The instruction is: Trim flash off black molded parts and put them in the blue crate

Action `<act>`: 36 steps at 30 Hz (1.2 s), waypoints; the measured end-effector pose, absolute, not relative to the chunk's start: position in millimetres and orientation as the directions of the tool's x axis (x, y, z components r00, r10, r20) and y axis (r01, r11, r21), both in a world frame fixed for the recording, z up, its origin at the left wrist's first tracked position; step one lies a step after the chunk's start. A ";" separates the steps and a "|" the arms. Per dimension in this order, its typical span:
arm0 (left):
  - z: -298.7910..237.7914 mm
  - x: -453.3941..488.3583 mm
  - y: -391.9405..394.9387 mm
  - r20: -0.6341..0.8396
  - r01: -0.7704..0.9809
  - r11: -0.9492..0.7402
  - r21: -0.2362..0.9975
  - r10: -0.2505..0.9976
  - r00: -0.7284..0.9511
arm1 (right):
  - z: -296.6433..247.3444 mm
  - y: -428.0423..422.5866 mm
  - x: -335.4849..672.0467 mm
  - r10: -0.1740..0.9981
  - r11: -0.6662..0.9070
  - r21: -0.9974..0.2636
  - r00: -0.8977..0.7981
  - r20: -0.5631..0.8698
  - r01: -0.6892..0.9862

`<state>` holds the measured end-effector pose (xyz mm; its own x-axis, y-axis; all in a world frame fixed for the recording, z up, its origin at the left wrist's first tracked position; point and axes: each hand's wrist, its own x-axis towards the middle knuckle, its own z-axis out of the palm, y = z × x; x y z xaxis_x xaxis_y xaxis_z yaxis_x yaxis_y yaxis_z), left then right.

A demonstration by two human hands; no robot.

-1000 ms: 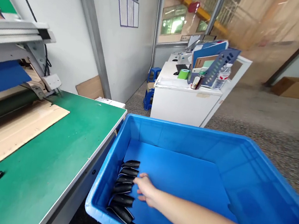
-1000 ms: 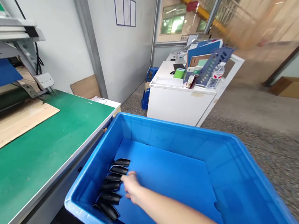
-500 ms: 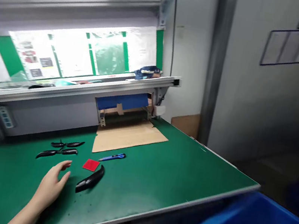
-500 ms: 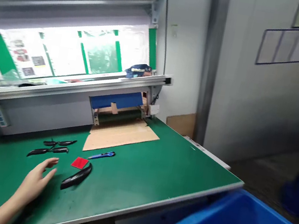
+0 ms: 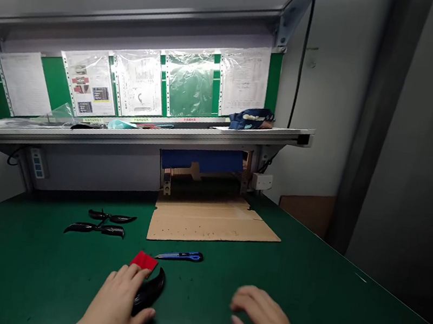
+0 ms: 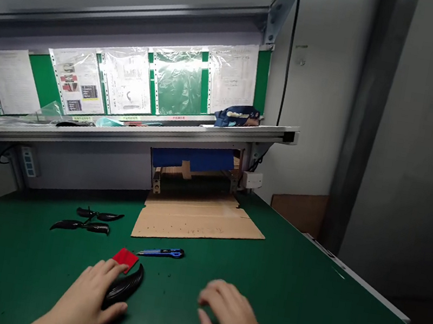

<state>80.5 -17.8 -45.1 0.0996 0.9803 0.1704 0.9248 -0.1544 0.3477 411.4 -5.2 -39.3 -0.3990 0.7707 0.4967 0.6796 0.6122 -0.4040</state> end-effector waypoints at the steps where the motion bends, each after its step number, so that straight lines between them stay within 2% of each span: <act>1: -46.1 86.7 -18.8 0.155 0.928 -0.167 0.333 0.980 0.121 | -30.0 8.8 386.6 0.763 0.634 -0.367 -0.472 0.441 0.681; 4: -44.5 93.6 -12.9 0.136 0.930 -0.197 0.309 0.977 0.162 | -17.7 58.3 321.6 0.767 0.638 -0.249 -0.571 0.294 0.729; 7: -36.1 87.8 -7.1 0.130 0.924 -0.223 0.310 0.973 0.191 | -26.8 105.2 283.2 0.783 0.622 -0.248 -0.581 0.222 0.743; 10: -23.4 73.9 -8.8 0.118 0.897 -0.231 0.376 0.972 0.201 | -42.0 129.0 271.4 0.797 0.603 -0.284 -0.574 0.186 0.745; 14: -14.1 55.5 -10.5 -0.010 0.870 -0.186 0.456 0.977 0.214 | -49.4 129.6 275.2 0.803 0.593 -0.336 -0.568 0.179 0.732; 16: -15.5 52.2 -6.6 -0.062 0.881 -0.182 0.436 0.971 0.231 | -48.7 127.2 276.9 0.800 0.595 -0.359 -0.572 0.181 0.719; 24: -17.6 66.4 12.5 -0.073 0.921 -0.282 0.270 0.947 0.312 | -56.2 131.0 276.6 0.809 0.582 -0.485 -0.526 0.263 0.652; 28: -17.0 64.8 8.0 -0.026 0.883 -0.226 0.411 0.966 0.259 | -54.9 126.5 275.3 0.822 0.556 -0.572 -0.502 0.270 0.603; 30: -19.0 62.1 6.8 -0.025 0.749 -0.106 0.654 0.987 0.162 | -51.3 120.5 273.1 0.804 0.574 -0.603 -0.524 0.283 0.554; 32: -21.8 59.1 8.8 -0.085 0.422 0.061 0.905 0.996 0.039 | -47.7 113.5 270.2 0.769 0.610 -0.617 -0.560 0.308 0.497; 34: -24.7 56.1 14.4 -0.172 0.044 0.175 0.984 0.983 -0.065 | -45.7 107.3 266.7 0.727 0.642 -0.637 -0.603 0.329 0.426; 36: -26.4 52.9 22.4 -0.226 -0.166 0.202 0.965 0.964 -0.141 | -44.2 102.2 261.9 0.702 0.650 -0.670 -0.621 0.349 0.358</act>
<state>52.9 22.4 -26.4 -0.1406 0.9639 -0.2263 -0.1655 0.2025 0.9652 261.9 102.2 -44.2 -0.6210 0.7017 0.3492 0.3580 0.6502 -0.6701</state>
